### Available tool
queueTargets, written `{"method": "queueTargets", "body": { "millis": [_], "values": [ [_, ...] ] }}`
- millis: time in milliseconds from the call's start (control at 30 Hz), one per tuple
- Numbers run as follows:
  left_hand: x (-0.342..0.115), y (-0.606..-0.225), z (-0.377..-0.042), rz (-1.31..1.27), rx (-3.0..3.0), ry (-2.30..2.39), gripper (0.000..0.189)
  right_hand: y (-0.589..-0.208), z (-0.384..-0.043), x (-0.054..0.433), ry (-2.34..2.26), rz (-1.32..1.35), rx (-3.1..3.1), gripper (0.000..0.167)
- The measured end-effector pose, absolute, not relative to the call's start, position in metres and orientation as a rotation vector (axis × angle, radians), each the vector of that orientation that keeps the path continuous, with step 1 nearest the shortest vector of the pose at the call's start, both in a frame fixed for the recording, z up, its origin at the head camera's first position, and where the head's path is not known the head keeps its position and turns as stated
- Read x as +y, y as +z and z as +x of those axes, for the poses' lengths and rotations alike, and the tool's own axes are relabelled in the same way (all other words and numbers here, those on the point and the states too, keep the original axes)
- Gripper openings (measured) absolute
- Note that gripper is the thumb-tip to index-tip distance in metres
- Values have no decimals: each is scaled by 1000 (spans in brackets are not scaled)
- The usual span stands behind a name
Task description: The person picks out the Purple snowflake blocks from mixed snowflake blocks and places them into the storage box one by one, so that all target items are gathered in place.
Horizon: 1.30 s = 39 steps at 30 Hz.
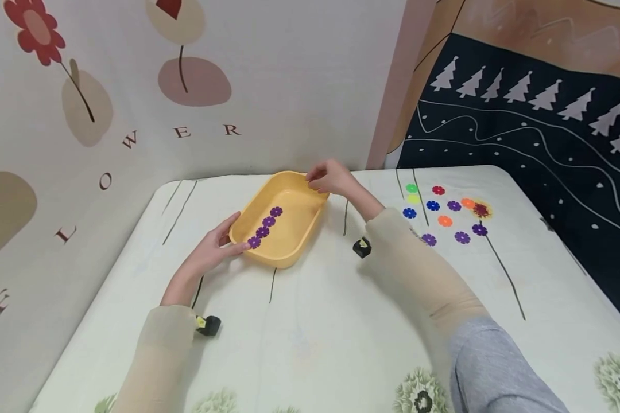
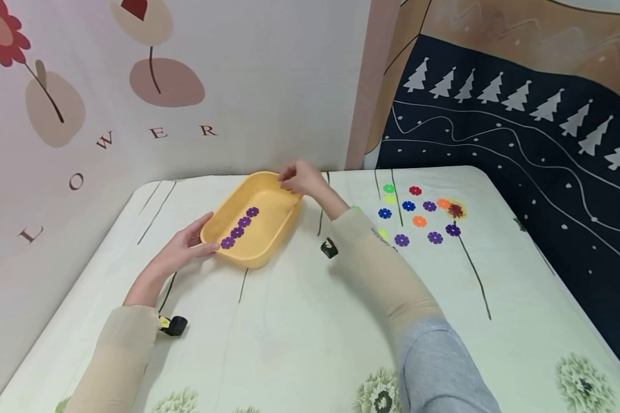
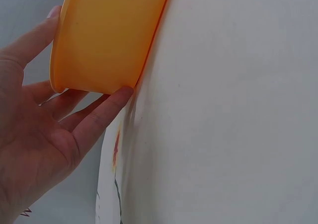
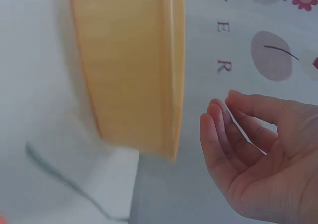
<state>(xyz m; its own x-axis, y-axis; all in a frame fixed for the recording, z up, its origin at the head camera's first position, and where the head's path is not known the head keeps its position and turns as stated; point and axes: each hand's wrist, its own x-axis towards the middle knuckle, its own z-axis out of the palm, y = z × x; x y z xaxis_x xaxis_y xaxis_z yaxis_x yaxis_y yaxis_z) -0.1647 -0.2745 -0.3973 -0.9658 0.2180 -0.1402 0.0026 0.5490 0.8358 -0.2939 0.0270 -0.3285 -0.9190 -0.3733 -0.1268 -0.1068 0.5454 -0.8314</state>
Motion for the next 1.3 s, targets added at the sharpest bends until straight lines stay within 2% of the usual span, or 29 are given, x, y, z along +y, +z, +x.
{"method": "queueTargets", "body": {
  "millis": [333,800,1300],
  "values": [
    [-272,-394,-163,121,2535,1377,90,-332,-272,99,-1274,-377,2553,27],
    [-272,-400,-160,141,2568,1342,90,-356,-224,210,-1145,-175,2611,38],
    [-274,-397,-163,149,2550,1382,90,-385,-201,275,-1028,-64,2589,44]
  ]
}}
